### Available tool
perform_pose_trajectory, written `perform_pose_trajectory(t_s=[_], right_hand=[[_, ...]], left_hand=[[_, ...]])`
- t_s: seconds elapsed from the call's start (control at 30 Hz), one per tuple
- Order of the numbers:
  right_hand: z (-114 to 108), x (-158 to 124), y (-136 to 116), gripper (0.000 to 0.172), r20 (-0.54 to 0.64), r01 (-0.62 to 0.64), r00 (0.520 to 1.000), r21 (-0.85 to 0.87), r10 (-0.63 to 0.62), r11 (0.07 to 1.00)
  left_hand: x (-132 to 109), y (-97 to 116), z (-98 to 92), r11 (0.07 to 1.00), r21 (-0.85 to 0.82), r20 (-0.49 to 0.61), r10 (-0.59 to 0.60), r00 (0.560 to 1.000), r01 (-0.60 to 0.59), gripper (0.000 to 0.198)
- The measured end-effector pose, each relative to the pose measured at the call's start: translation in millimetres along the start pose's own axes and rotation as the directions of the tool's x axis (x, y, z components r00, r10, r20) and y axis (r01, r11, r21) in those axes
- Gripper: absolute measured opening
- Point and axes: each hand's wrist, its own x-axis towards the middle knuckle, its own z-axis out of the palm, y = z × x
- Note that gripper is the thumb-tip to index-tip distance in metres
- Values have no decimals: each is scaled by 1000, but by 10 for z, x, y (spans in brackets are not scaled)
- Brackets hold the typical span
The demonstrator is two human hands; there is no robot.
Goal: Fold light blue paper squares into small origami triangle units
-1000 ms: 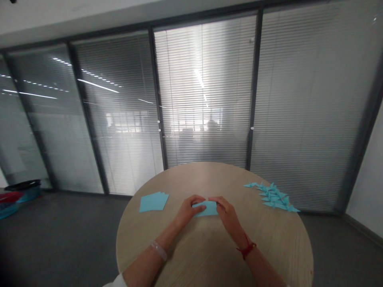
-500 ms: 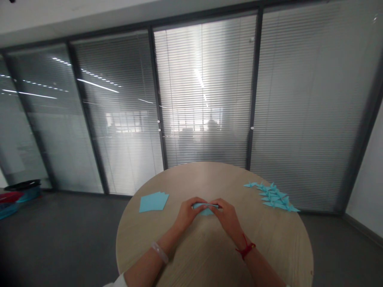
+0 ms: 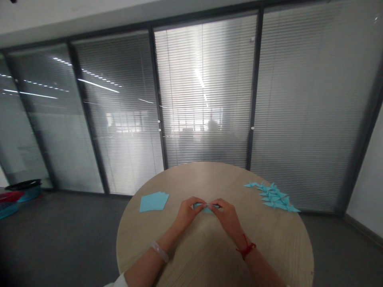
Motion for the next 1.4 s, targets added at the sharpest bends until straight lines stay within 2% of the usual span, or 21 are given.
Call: perform_pose_trajectory(t_s=[0.43, 0.63, 0.77, 0.9, 1.0, 1.1, 1.2, 1.3, 1.4], right_hand=[[-52, 30, 114, 39, -89, -34, 995, 77, 41, 996], [-62, 41, 149, 41, -107, -77, 991, 80, 85, 994], [-42, 58, 201, 39, -94, -119, 987, 106, 129, 987], [-20, 58, 199, 39, -56, -150, 985, 163, 161, 975], [-19, 46, 139, 37, -21, -150, 988, 144, 155, 978], [-14, 37, 88, 36, 37, -124, 992, 160, 119, 979], [-3, 35, 87, 35, 90, -122, 990, 119, 112, 985], [-13, 38, 111, 35, 77, -110, 991, 63, 106, 992], [-50, 44, 123, 35, 28, -101, 995, 59, 100, 993]], left_hand=[[64, 39, -106, 968, -235, -92, -113, 989, 89, 16], [106, -6, -113, 956, -265, -123, -161, 979, 124, 19], [107, -67, -51, 929, -347, -68, -163, 984, 130, 28], [68, -121, 33, 853, -475, 116, -184, 976, 217, 52], [32, -131, 59, 864, -437, 169, -194, 966, 250, 47], [3, -102, 49, 927, -302, 164, -178, 970, 221, 40], [-17, -56, 33, 966, -198, 208, -123, 970, 165, 40], [-17, -31, 29, 982, -144, 198, -89, 976, 118, 41], [3, -36, 34, 968, -215, 165, -98, 981, 133, 44]])
